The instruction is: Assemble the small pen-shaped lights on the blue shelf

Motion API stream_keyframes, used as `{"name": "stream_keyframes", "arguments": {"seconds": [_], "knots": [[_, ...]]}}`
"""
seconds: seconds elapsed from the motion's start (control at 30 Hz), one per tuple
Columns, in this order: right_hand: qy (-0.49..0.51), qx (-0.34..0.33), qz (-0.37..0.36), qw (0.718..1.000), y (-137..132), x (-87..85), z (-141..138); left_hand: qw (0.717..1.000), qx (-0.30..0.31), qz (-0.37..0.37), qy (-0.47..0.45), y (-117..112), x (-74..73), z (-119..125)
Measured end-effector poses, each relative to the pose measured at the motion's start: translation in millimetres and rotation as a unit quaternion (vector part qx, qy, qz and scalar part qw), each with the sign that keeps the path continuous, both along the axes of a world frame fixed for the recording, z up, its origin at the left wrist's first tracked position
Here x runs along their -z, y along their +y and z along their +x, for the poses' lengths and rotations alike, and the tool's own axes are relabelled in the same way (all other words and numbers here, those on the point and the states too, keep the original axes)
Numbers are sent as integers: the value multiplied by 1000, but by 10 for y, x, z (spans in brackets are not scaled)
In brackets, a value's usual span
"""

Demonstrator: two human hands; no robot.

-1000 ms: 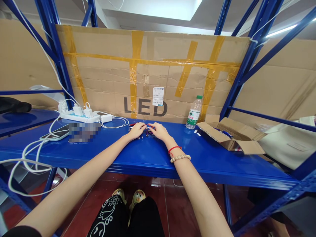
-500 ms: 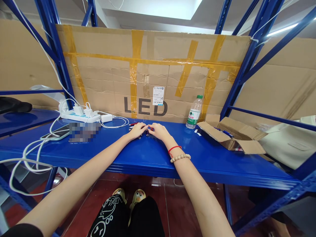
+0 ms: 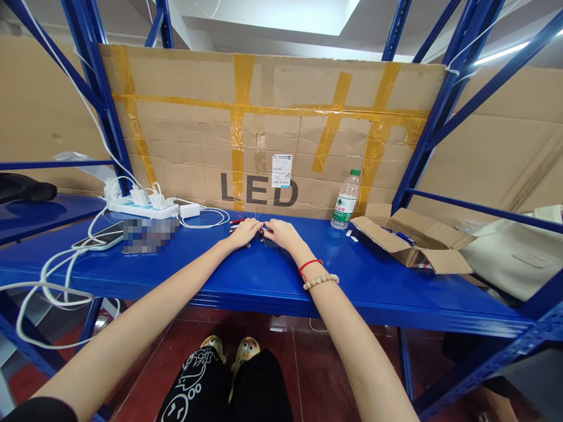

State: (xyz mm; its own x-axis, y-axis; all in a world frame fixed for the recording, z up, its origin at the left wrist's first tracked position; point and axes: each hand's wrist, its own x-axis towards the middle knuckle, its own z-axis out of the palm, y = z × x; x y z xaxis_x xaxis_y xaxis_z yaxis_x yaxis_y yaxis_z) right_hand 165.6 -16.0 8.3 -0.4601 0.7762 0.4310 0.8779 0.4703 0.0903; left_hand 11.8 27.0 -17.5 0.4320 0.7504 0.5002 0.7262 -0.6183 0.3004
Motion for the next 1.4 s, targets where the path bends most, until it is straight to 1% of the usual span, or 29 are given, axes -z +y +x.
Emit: {"name": "stream_keyframes", "arguments": {"seconds": [0.17,0.37,0.53,0.67,0.9,0.97,1.03,1.07,1.23,1.33,1.4], "knots": [[23,-8,1,1000,3,-5,11,1000,19,-4,-22,11,6,5],[103,-31,13,994,24,14,42,995,43,-16,-86,-13,-34,16],[156,-67,15,985,47,32,57,992,54,-10,-113,-16,-65,3],[163,-82,11,983,55,33,55,990,61,-14,-126,-18,-78,-8],[164,-97,4,982,54,22,47,988,48,-28,-142,-53,-80,3],[174,-100,4,980,54,21,36,988,57,-34,-137,-63,-75,5],[185,-85,6,979,53,24,28,990,59,-35,-121,-84,-78,1],[187,-66,7,980,53,27,27,992,50,-31,-108,-100,-84,-3],[156,73,-26,985,46,52,61,998,-61,22,-15,-202,-130,-30],[111,136,-70,982,31,56,90,994,-96,34,39,-239,-156,-39],[84,167,-97,978,18,48,99,990,-123,40,54,-249,-183,-47]]}}
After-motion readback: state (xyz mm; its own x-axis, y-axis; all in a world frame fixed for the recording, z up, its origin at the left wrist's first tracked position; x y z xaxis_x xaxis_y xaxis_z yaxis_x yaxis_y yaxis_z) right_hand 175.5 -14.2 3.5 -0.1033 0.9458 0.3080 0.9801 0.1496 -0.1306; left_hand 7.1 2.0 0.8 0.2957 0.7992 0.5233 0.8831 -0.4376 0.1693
